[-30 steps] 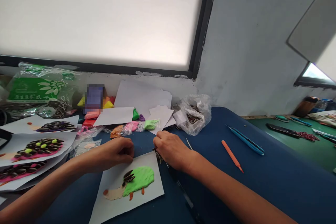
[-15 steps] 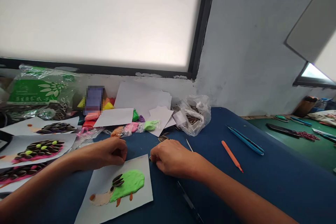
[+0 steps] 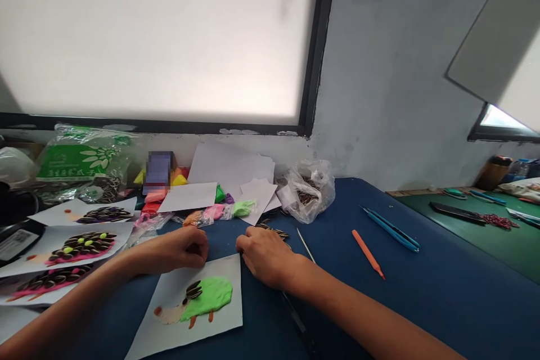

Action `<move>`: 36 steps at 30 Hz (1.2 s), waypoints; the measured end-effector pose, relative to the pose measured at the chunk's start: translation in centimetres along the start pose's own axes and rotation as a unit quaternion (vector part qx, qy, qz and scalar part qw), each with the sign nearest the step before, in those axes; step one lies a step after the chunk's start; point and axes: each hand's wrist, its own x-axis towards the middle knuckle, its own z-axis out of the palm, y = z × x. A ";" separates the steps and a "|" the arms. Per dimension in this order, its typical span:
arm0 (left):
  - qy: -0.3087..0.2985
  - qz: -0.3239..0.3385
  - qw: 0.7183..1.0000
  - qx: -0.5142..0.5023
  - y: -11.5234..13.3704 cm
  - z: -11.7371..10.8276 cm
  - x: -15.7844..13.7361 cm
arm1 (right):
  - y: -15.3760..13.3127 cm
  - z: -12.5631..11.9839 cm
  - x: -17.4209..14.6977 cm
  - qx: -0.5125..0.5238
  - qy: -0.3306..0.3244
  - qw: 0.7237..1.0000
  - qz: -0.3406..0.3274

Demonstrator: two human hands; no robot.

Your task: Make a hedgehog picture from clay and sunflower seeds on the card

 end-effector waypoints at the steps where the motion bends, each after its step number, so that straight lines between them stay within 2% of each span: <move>1: 0.001 -0.001 1.000 0.002 0.0 0.0 0.0 | 0.0 0.2 0.0 -0.003 0.003 1.000 0.001; 13: 0.031 0.018 0.999 -0.011 -0.8 0.8 0.7 | 0.6 0.6 0.2 -0.006 0.052 0.998 0.037; 20: 0.081 0.022 0.996 -0.024 -1.6 1.7 1.8 | 0.4 -0.7 0.2 0.094 0.118 0.988 0.044; 27: 0.106 0.014 0.994 -0.029 -1.3 2.1 1.6 | -0.6 -0.6 -0.3 0.212 0.108 0.970 0.043; 36: 0.153 -0.006 0.988 0.004 -0.7 2.5 1.2 | 0.7 0.4 0.1 0.111 0.080 0.989 0.058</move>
